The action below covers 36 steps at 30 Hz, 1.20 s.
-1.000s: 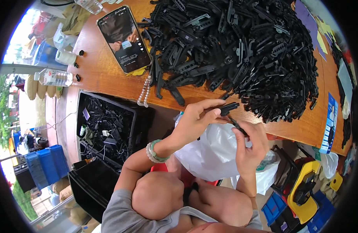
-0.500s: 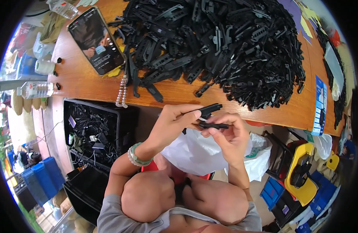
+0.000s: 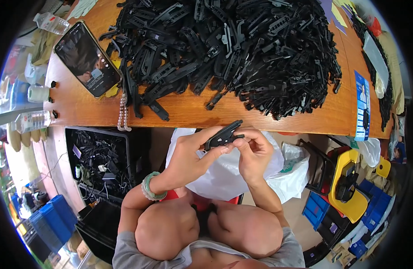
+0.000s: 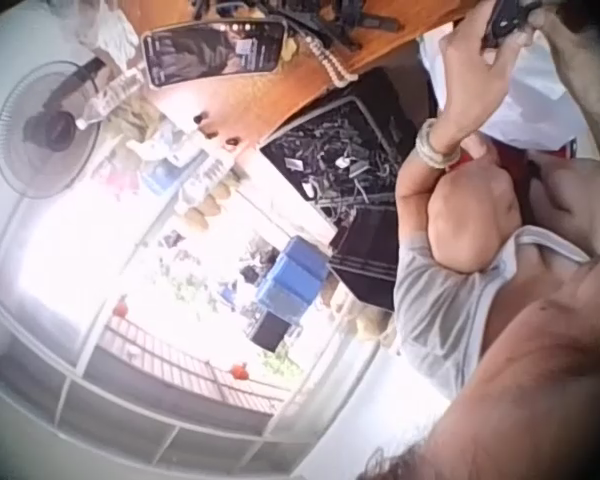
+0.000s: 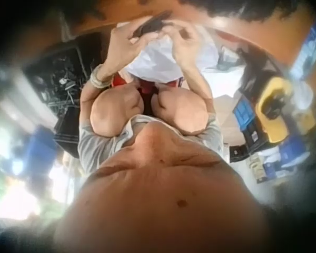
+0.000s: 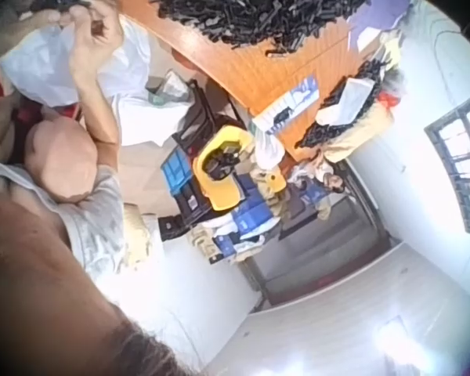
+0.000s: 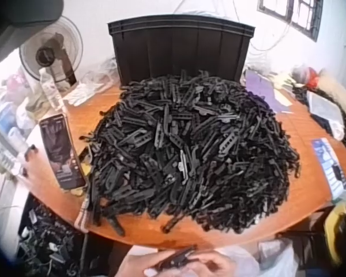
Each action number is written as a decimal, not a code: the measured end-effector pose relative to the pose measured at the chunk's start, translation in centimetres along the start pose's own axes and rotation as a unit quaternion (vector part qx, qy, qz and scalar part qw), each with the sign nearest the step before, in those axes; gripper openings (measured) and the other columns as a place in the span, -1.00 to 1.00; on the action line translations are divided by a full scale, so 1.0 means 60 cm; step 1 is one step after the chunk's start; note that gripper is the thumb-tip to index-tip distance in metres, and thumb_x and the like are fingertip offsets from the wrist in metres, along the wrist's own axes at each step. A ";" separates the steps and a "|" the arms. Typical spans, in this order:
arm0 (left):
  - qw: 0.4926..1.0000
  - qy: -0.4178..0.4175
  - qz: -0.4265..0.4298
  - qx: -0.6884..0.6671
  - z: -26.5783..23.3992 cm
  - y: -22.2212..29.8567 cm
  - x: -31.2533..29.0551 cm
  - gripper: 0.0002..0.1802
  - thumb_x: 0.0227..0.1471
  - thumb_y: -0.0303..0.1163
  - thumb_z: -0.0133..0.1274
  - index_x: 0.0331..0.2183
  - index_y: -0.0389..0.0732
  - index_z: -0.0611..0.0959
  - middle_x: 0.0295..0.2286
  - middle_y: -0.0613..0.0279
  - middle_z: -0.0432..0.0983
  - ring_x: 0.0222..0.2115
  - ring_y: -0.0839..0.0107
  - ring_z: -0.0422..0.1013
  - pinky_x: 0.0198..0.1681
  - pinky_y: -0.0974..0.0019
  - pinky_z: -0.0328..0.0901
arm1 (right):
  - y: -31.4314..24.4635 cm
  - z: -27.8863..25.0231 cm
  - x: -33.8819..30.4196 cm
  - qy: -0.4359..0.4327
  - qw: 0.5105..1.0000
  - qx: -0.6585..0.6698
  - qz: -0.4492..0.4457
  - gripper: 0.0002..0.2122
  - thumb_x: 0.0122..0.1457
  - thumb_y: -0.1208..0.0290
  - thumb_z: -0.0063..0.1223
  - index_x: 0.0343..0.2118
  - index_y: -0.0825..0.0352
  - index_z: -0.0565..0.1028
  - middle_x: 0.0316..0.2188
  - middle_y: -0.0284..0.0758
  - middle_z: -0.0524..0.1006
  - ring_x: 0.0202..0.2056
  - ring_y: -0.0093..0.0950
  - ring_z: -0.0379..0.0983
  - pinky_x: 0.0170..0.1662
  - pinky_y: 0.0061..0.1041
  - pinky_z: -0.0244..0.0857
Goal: The person snaps together black plastic components by hand, then places the assembled components into a white plastic bag.
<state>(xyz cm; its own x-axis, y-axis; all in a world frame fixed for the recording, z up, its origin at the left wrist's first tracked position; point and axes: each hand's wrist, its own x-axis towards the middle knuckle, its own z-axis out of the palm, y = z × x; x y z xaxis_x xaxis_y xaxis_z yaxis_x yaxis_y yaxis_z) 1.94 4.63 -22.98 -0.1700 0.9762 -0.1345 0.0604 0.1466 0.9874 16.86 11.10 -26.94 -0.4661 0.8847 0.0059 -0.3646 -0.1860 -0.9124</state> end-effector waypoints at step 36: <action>0.964 -0.069 0.176 0.185 -0.047 -0.020 0.006 -0.69 -0.12 -0.48 0.19 -0.25 -0.30 0.57 -0.40 0.07 0.53 -0.46 0.15 0.48 -0.43 0.27 0.36 | -0.023 -0.027 0.035 -0.132 0.935 -0.314 -0.093 -0.76 -0.14 0.58 0.28 -0.35 0.45 0.53 -0.45 -0.27 0.55 -0.43 -0.50 0.44 -0.38 -0.60 0.28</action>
<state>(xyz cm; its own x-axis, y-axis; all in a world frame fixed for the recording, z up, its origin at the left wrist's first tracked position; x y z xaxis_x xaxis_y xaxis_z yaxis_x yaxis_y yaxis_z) -0.96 4.33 -23.95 0.0561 0.9840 0.1691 0.4416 -0.1763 0.8797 17.72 13.89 -26.31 -0.6554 0.7247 0.2129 0.0486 0.3217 -0.9456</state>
